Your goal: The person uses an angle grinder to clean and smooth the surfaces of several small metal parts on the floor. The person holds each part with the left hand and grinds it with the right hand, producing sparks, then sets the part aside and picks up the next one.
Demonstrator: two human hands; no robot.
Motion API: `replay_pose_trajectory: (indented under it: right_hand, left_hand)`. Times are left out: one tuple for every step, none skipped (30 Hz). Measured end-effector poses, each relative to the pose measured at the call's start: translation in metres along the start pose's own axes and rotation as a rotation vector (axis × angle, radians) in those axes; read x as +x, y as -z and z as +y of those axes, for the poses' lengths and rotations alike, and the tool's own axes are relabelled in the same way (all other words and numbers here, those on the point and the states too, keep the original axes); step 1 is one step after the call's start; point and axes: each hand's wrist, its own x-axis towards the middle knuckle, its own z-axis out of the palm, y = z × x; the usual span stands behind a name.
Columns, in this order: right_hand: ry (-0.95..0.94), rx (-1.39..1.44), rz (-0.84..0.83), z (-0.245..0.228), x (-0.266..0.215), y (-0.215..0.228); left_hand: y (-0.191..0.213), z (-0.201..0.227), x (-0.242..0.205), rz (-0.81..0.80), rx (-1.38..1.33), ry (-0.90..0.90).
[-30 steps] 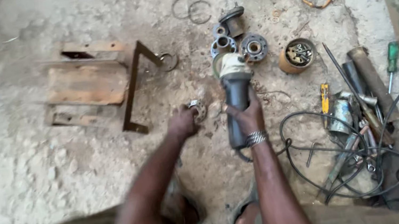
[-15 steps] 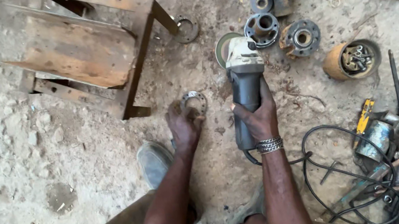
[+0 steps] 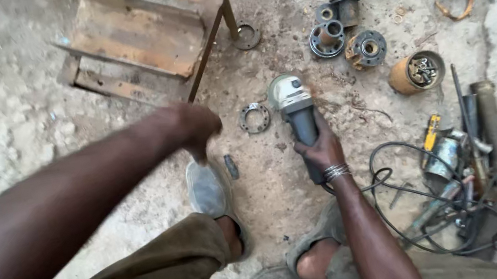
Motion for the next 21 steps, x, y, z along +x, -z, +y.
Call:
replay_pose_trajectory:
  right_hand:
    - [-0.028,-0.048,-0.035,-0.001,-0.002,-0.003]
    - [-0.056,-0.096,-0.07,-0.004,-0.004,-0.006]
    - [-0.087,-0.142,-0.106,-0.009,-0.005,-0.011]
    - [-0.115,-0.147,-0.114,-0.013,-0.003,-0.013]
    - [-0.147,-0.153,-0.138,-0.018,-0.005,-0.015]
    - [-0.178,-0.159,-0.162,-0.024,-0.005,-0.018]
    - [-0.175,-0.17,-0.167,-0.031,0.001,-0.023]
    - [-0.172,-0.181,-0.172,-0.038,0.008,-0.026]
    - [-0.175,-0.193,-0.174,-0.044,0.011,-0.029]
    - [-0.134,-0.225,-0.179,-0.05,0.017,-0.034]
    - [-0.102,-0.258,-0.182,-0.055,0.019,-0.037]
    - [-0.069,-0.291,-0.185,-0.059,0.019,-0.038]
    - [-0.093,-0.354,-0.247,-0.063,0.019,-0.04]
    - [-0.117,-0.417,-0.308,-0.068,0.016,-0.042]
    - [-0.139,-0.476,-0.361,-0.072,0.017,-0.043]
    - [-0.145,-0.459,-0.344,-0.075,0.021,-0.044]
    - [-0.152,-0.443,-0.334,-0.076,0.023,-0.045]
    - [-0.16,-0.426,-0.324,-0.075,0.024,-0.046]
    - [-0.166,-0.398,-0.287,-0.074,0.024,-0.047]
    - [-0.171,-0.369,-0.249,-0.071,0.023,-0.047]
    - [-0.173,-0.335,-0.201,-0.071,0.025,-0.048]
  left_hand:
    - [0.003,-0.007,-0.015,0.082,-0.067,0.042]
    - [0.004,-0.015,-0.028,0.163,-0.135,0.085]
    - [0.002,-0.024,-0.037,0.238,-0.203,0.13]
    - [0.002,-0.031,-0.04,0.283,-0.216,0.091]
    - [-0.005,-0.037,-0.043,0.314,-0.24,0.056]
    - [-0.012,-0.039,-0.043,0.3,-0.269,0.032]
    - [-0.016,-0.045,-0.043,0.274,-0.296,0.036]
    - [-0.019,-0.05,-0.042,0.253,-0.32,0.042]
    - [-0.016,-0.054,-0.037,0.228,-0.33,0.055]
    - [-0.012,-0.059,-0.032,0.212,-0.34,0.08]
    - [-0.006,-0.063,-0.026,0.191,-0.343,0.103]
    - [0.003,-0.067,-0.022,0.168,-0.345,0.123]
    - [0.013,-0.073,-0.021,0.155,-0.341,0.141]
    - [0.022,-0.078,-0.021,0.148,-0.341,0.153]
    - [0.032,-0.083,-0.024,0.14,-0.329,0.165]
    - [0.041,-0.086,-0.027,0.137,-0.32,0.176]
    - [0.045,-0.09,-0.031,0.131,-0.315,0.183]
    - [0.049,-0.092,-0.035,0.122,-0.315,0.193]
    - [0.048,-0.093,-0.039,0.111,-0.319,0.203]
    - [0.047,-0.093,-0.043,0.099,-0.323,0.214]
    - [0.049,-0.094,-0.047,0.094,-0.317,0.228]
